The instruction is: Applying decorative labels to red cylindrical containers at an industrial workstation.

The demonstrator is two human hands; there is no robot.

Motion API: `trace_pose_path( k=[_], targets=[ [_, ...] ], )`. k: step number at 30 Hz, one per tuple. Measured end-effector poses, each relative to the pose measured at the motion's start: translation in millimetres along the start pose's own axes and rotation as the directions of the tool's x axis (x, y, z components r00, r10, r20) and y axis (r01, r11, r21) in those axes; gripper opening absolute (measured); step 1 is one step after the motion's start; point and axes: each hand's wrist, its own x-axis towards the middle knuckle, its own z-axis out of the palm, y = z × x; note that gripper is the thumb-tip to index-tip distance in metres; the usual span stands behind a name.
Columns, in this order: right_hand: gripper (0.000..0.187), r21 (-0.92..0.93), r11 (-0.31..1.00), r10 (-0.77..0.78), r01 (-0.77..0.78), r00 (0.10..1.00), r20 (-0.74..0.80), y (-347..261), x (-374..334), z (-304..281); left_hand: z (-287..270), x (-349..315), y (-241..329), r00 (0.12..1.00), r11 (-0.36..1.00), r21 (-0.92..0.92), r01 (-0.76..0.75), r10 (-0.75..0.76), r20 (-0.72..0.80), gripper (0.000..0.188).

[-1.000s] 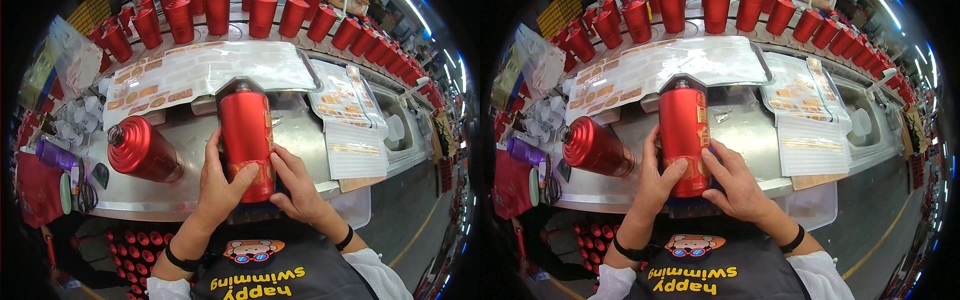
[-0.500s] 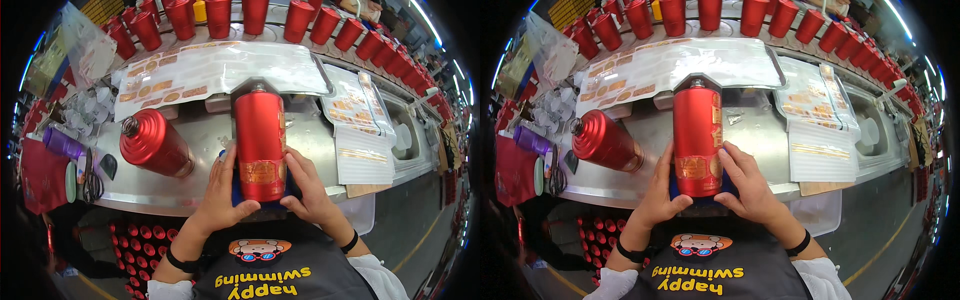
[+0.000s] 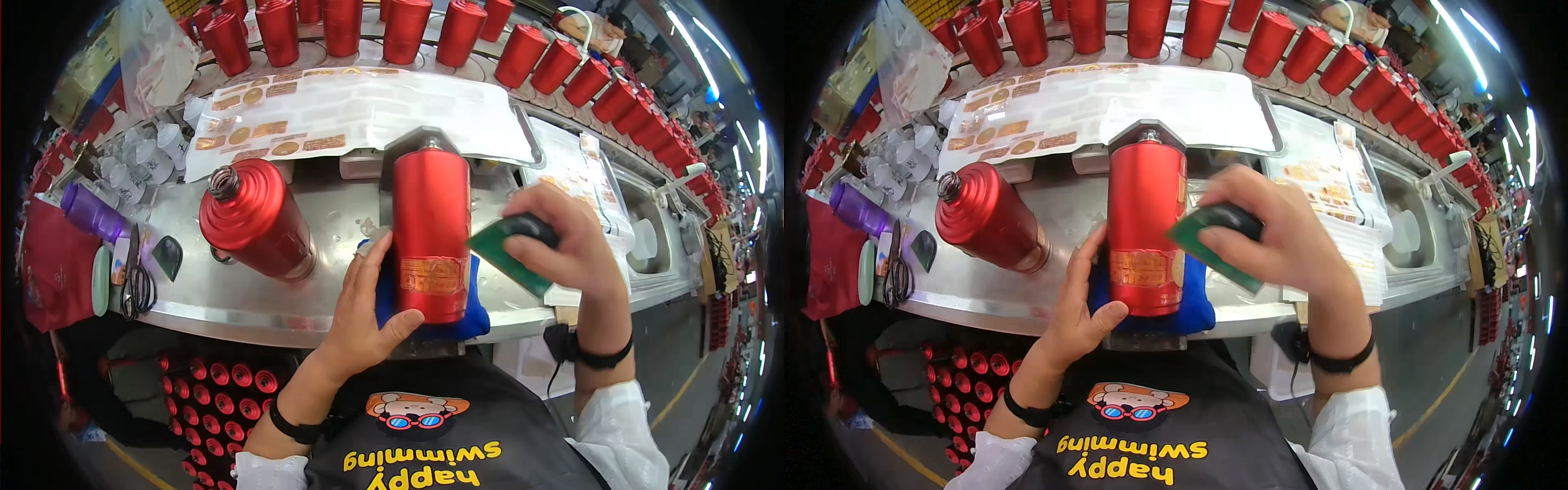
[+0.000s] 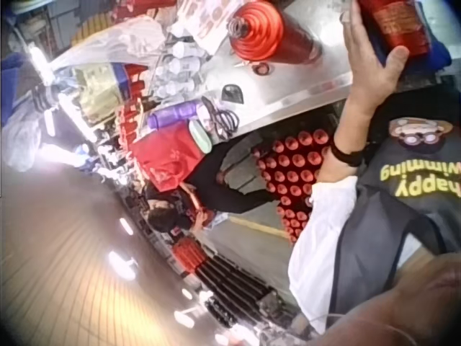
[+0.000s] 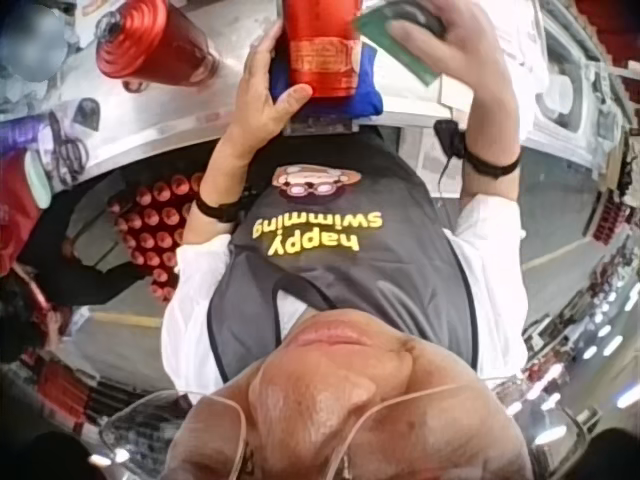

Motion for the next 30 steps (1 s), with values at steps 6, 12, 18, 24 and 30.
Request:
trace_pose_path(
  k=[6,12,18,24,30],
  targets=[
    [0.021,0.034,0.987,-0.156,0.156,0.896,0.417,1,67,-6,3,1,3,1.000,0.999,-0.040,0.005,-0.006,-0.010,0.086],
    [0.023,0.032,0.960,-0.255,0.278,0.824,0.506,-8,95,7,6,1,1,0.997,0.995,-0.097,0.023,-0.029,-0.070,0.081],
    [0.023,0.078,0.950,-0.294,0.302,0.782,0.550,-13,102,20,10,3,1,0.985,0.966,-0.256,0.020,-0.062,-0.160,0.053],
    [0.025,0.195,0.924,-0.374,0.328,0.878,0.299,1,80,8,3,14,15,0.989,0.999,-0.038,0.010,-0.015,-0.148,0.020],
    [0.030,0.407,0.913,0.032,0.005,0.996,-0.084,28,0,21,-6,23,37,0.981,0.977,0.207,-0.053,0.089,-0.171,0.011]
  ],
)
